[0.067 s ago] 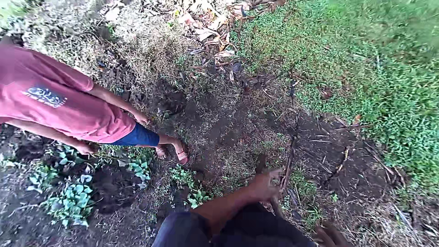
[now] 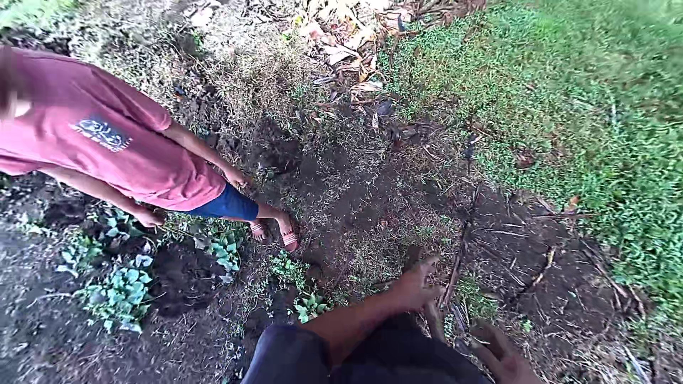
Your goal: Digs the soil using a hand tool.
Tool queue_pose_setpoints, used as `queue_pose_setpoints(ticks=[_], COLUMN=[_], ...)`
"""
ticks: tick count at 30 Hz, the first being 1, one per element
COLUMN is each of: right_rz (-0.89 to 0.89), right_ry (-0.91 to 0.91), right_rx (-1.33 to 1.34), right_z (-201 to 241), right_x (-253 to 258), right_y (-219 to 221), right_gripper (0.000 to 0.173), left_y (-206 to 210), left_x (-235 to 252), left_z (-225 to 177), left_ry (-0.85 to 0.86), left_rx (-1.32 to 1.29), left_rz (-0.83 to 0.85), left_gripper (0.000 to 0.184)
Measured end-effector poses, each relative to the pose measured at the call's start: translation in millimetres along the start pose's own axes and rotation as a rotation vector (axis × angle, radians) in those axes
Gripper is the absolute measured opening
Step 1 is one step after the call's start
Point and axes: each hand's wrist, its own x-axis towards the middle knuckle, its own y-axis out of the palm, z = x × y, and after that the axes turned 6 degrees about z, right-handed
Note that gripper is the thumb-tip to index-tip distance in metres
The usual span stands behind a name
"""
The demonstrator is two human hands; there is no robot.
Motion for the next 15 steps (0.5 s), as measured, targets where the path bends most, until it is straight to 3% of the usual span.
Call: queue_pose_setpoints(ticks=[4,6,11,15], right_rz=[0.252,0.23,0.024,-0.112], right_ry=[-0.074,-0.038,0.045,0.003], right_rx=[-0.163,-0.28,-0.507,-0.493], right_z=[49.0,69.5,90.0,96.9], right_x=[43.7,61.9,100.1,124.7], right_y=[24.9,36.2,43.9,30.3], right_gripper=[0.094,0.099,0.076,0.073], left_y=[-3.0,-2.9,-11.0,-21.6], left_x=[15.9,27.6,35.1,11.5], left_z=[1.9,-1.8,-4.0,53.6], left_ry=[0.078,0.133,0.161,-0.108], left_rx=[0.033,0.045,-0.063,-0.097], left_rz=[-0.113,-0.153,-0.194,-0.301], left_gripper=[0.063,0.059,0.063,0.07])
